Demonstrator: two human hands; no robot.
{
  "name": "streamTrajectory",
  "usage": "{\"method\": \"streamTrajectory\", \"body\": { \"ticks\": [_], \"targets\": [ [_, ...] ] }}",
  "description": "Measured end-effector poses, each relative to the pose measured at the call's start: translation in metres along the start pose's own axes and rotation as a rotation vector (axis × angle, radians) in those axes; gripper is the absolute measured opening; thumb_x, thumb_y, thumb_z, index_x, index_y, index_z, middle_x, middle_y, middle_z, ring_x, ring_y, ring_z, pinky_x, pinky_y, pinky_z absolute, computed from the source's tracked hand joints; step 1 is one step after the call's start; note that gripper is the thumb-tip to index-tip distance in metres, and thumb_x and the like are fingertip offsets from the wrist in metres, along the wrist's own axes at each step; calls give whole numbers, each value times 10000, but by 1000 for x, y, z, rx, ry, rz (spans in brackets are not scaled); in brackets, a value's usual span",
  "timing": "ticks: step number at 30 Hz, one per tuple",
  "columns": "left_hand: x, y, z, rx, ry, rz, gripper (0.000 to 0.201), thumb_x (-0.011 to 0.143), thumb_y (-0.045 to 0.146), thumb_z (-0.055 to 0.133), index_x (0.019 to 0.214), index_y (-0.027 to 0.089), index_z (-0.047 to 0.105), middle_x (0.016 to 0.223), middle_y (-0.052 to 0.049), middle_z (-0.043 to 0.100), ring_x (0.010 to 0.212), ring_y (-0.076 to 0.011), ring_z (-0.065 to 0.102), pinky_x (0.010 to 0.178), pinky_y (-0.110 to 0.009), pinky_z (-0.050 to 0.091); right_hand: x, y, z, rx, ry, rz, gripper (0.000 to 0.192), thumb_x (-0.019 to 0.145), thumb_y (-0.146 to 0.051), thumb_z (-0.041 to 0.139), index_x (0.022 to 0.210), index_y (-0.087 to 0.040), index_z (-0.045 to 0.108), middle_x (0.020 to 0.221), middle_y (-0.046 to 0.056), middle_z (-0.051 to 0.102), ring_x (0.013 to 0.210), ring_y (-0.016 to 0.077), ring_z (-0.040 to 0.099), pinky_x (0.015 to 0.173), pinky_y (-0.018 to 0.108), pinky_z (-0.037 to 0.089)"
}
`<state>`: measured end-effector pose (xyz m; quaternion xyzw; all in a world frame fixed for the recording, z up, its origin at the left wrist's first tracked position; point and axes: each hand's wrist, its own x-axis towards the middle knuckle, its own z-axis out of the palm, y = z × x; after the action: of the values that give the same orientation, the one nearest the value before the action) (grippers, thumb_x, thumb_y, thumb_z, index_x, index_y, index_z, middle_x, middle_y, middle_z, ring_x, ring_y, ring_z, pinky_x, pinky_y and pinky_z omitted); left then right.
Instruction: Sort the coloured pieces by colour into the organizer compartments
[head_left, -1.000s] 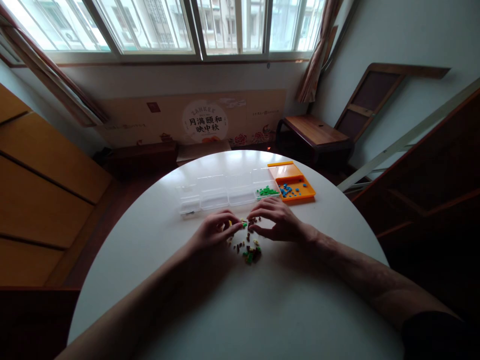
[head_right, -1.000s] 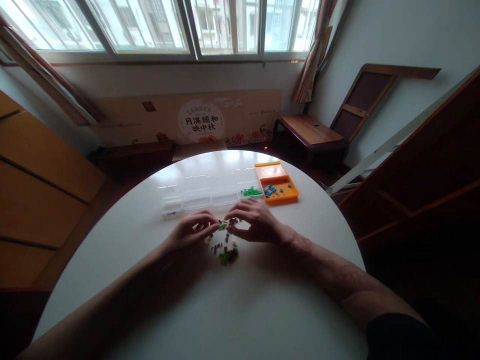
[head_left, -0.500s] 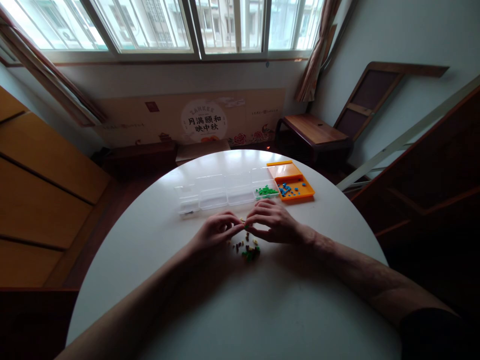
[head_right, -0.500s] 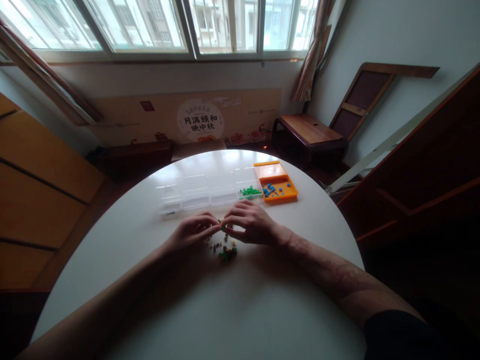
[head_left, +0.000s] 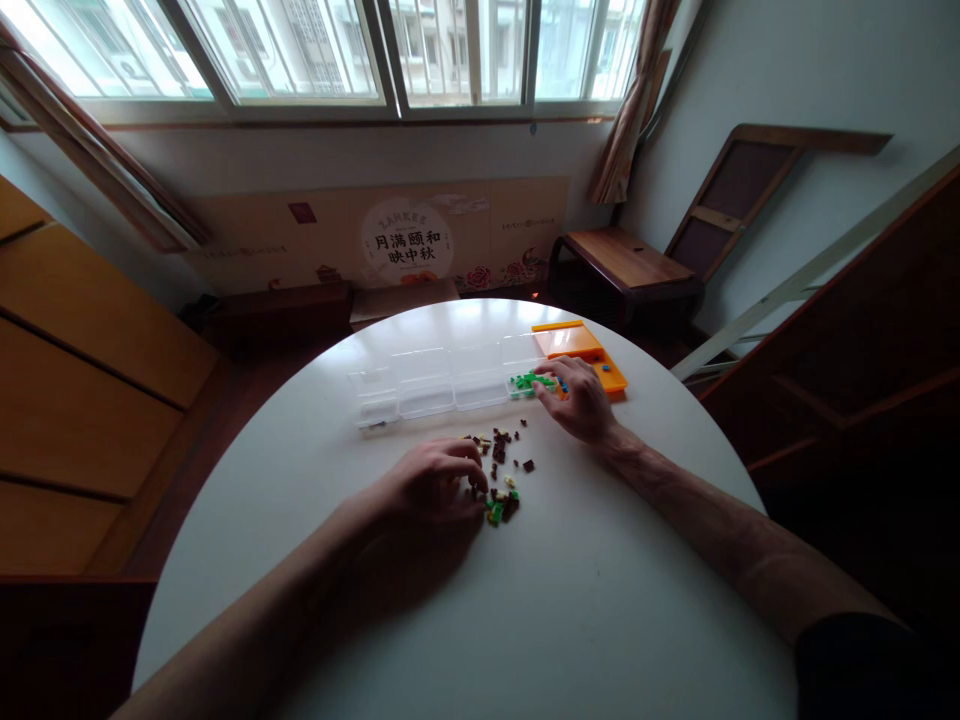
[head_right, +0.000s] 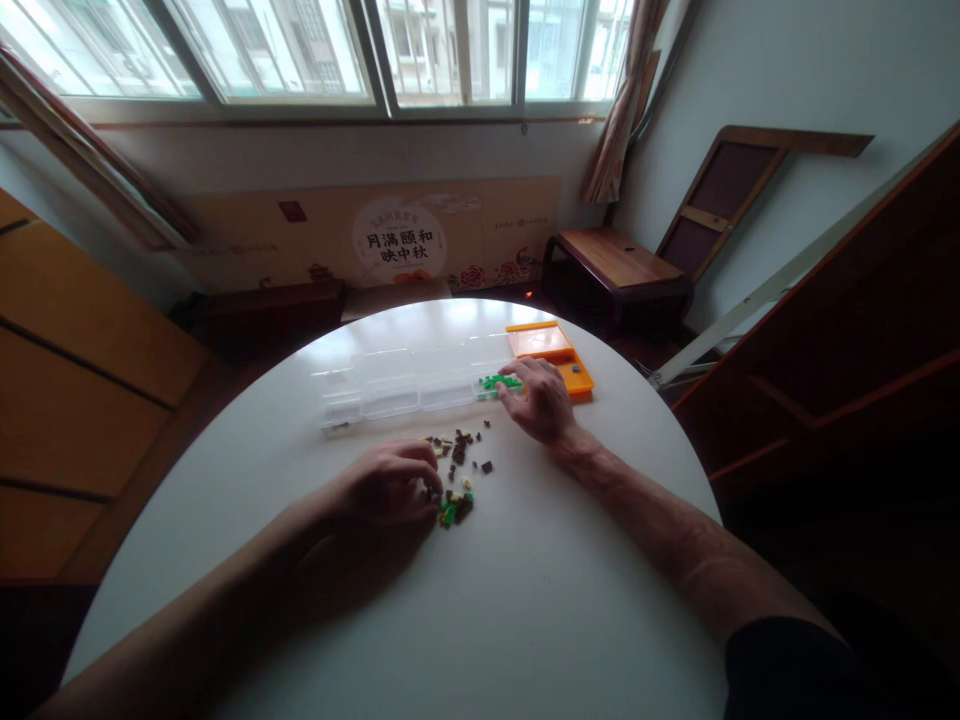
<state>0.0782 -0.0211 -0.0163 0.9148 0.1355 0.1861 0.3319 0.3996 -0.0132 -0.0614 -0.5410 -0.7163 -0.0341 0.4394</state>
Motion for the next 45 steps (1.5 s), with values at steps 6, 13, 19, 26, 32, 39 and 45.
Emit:
{"method": "streamTrajectory", "body": {
  "ticks": [6, 13, 19, 26, 32, 39, 45],
  "targets": [
    [-1, -9, 7, 111, 14, 58, 99, 904, 203, 801, 929, 279, 858, 932, -40, 757, 791, -157, 671, 766, -267, 508, -1, -13, 1, 35, -28, -56, 120, 981, -228, 721, 1096, -241, 752, 1161, 84, 794, 1112, 324, 713, 1050, 525, 544],
    [7, -8, 11, -107, 255, -34, 109, 1010, 291, 791, 999, 199, 848, 972, -89, 761, 787, -151, 680, 718, -266, 537, -3, -36, -8, 256, -131, -309, 101, 1011, -236, 729, 1103, -270, 752, 1103, 54, 801, 1042, 263, 726, 974, 467, 588],
    [14, -3, 5, -207, 360, -220, 271, 1027, 425, 790, 979, 164, 843, 916, -66, 715, 773, -145, 630, 690, -260, 487, -6, -58, -10, 327, -243, -542, 141, 987, -327, 836, 1091, -276, 755, 1067, 29, 829, 951, 217, 748, 951, 425, 593],
    [13, -7, 13, -310, 347, -281, 308, 1010, 459, 805, 954, 157, 833, 951, -64, 703, 816, -154, 620, 701, -258, 459, -5, -59, -6, 304, -175, -597, 48, 1031, -248, 787, 1055, -249, 745, 1013, 17, 833, 887, 185, 750, 928, 382, 594],
    [13, -7, 14, -331, 358, -275, 283, 1021, 440, 798, 962, 166, 838, 965, -65, 714, 852, -164, 642, 724, -261, 476, -6, -61, -6, 300, -171, -600, 78, 1033, -233, 776, 1101, -260, 749, 1026, 18, 838, 889, 191, 756, 946, 399, 598],
    [13, -3, 10, -229, 383, -218, 248, 1087, 363, 714, 1004, 181, 860, 973, -75, 748, 878, -168, 687, 769, -265, 525, -6, -58, -5, 305, -177, -524, 54, 1027, -221, 768, 1023, -256, 727, 992, 15, 819, 886, 198, 734, 932, 403, 577],
    [6, -5, 5, -57, 312, 5, 82, 987, 238, 812, 1044, 195, 854, 991, -85, 752, 852, -167, 694, 794, -288, 566, -4, -38, -6, 221, -36, -279, 49, 1039, -241, 747, 995, -259, 738, 1021, 32, 806, 976, 237, 732, 942, 433, 561]
  ]
}}
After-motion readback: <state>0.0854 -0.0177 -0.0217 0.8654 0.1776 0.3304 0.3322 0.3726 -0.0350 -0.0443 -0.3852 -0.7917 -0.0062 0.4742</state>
